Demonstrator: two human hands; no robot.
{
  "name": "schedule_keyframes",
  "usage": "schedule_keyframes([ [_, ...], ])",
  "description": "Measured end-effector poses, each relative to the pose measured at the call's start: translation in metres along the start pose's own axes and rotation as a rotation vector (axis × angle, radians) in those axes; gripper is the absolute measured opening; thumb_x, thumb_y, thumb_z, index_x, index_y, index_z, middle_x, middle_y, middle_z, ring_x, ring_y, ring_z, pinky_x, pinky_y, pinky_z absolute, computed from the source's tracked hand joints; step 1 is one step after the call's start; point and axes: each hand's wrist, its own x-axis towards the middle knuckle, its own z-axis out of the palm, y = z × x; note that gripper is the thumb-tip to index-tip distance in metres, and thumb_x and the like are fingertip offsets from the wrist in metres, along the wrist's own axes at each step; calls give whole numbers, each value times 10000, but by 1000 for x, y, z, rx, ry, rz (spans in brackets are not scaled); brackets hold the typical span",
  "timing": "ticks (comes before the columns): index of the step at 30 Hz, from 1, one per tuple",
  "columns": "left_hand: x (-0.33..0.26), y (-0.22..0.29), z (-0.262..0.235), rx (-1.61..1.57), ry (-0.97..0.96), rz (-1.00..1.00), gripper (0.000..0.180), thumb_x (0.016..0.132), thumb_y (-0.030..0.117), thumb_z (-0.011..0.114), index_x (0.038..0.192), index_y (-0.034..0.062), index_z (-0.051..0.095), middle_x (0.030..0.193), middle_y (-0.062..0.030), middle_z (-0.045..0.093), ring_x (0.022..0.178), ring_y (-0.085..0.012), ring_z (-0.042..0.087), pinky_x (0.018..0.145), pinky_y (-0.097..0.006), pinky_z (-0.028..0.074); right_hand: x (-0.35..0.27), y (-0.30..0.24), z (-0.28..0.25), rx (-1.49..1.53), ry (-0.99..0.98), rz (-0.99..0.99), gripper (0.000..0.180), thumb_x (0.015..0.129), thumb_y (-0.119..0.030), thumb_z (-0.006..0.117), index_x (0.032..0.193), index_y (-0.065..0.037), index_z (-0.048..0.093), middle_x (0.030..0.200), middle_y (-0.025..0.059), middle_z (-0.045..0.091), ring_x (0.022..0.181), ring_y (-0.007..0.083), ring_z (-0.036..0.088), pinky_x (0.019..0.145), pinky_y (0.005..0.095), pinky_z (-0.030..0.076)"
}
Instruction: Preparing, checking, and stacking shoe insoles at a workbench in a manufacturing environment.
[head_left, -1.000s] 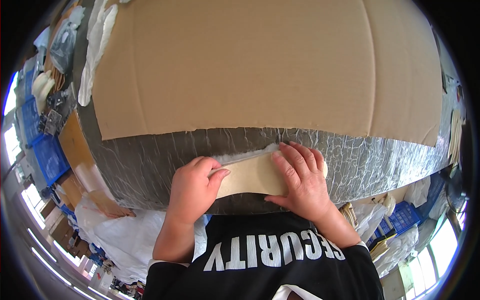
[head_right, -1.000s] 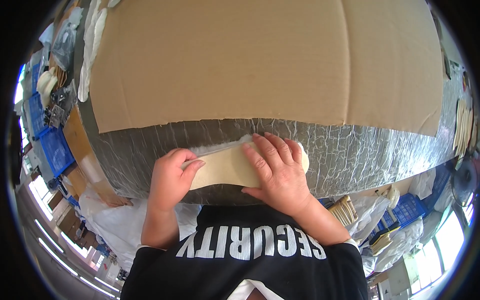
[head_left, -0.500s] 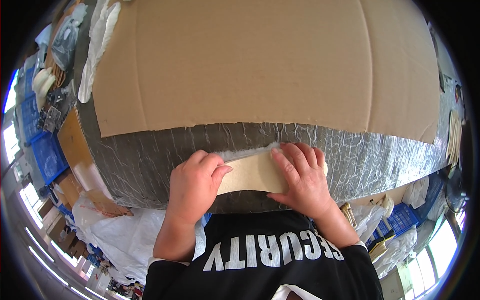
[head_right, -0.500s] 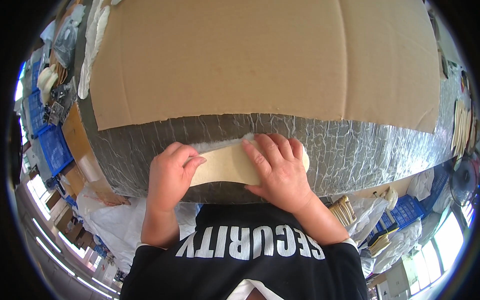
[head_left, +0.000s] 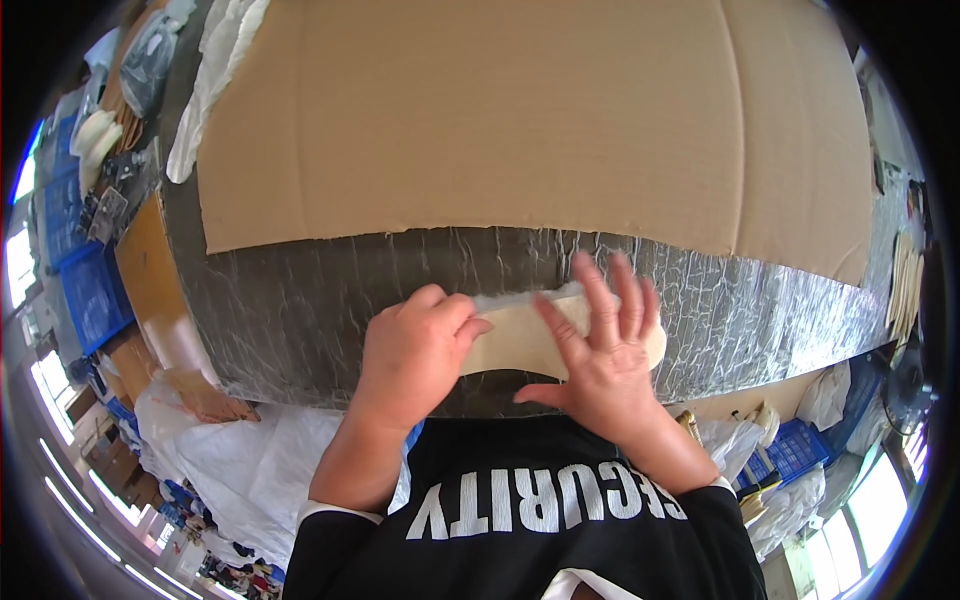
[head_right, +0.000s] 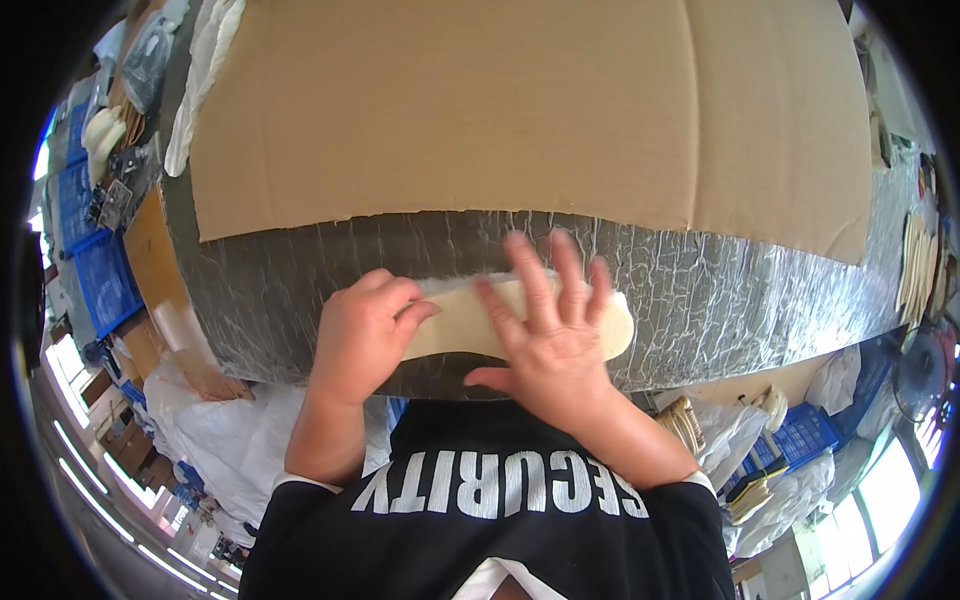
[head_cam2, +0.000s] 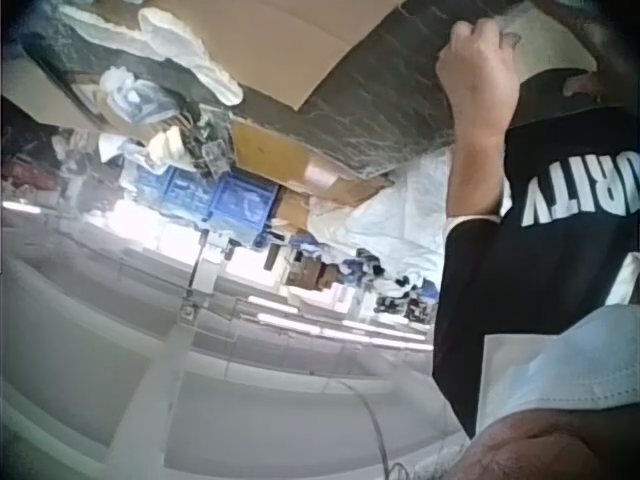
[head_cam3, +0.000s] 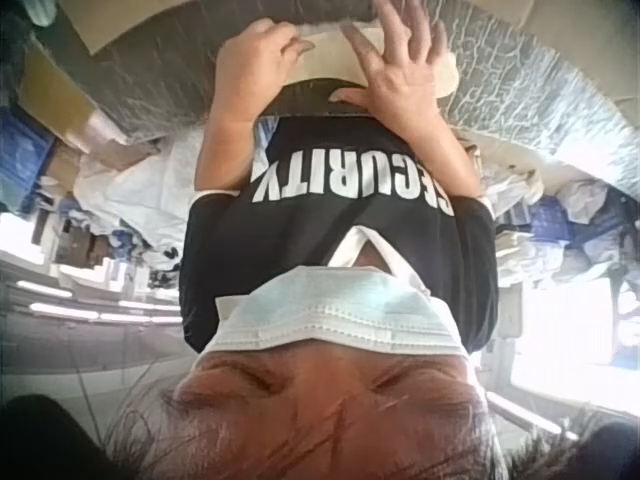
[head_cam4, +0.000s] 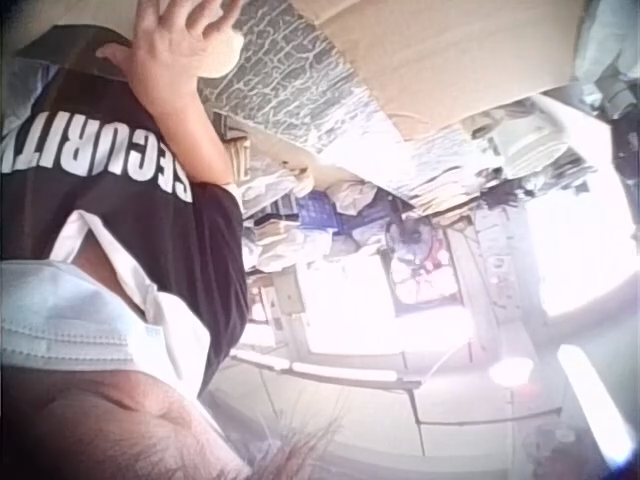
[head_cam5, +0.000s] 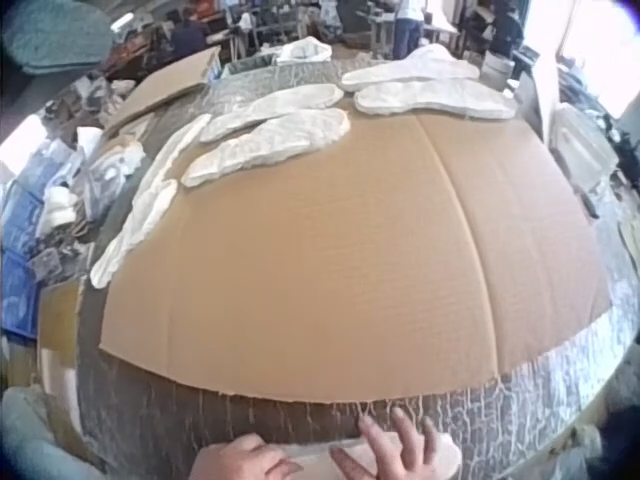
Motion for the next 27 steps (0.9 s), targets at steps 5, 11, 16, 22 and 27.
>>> schedule_keyframes([
  [5,-2,1,5,-362,162,124,71,870,59,645,932,24,645,820,-103,611,640,-282,641,603,-364,541,23,-7,41,402,105,-325,935,595,-195,820,1434,-123,413,1204,130,536,1114,366,519,946,495,416],
  [11,-30,-59,10,-786,258,-342,139,978,47,520,1019,-42,618,937,-94,644,734,-147,664,625,-267,553,20,-9,34,338,199,-334,923,537,-163,845,1384,-171,478,1000,78,539,916,301,534,809,450,417],
  [16,-37,-51,17,-1038,45,-414,205,980,89,528,1109,-20,644,990,-82,682,706,-110,634,602,-243,517,17,-7,41,212,143,-366,862,526,-138,840,1332,-170,537,1006,75,526,909,292,531,816,449,420],
  [22,-42,-57,28,-1218,-59,-325,225,945,130,609,1123,6,668,884,-26,685,651,-69,578,572,-200,448,16,-12,34,226,246,-293,877,473,-146,850,1301,-140,559,1187,159,458,1077,381,453,903,485,421],
  [27,-37,-49,34,-1096,-65,-322,147,942,118,613,1008,-2,665,809,-9,657,650,-57,553,586,-215,458,13,-11,29,102,233,-340,839,479,-169,844,1273,-110,579,1169,147,478,1069,369,447,894,488,405],
])
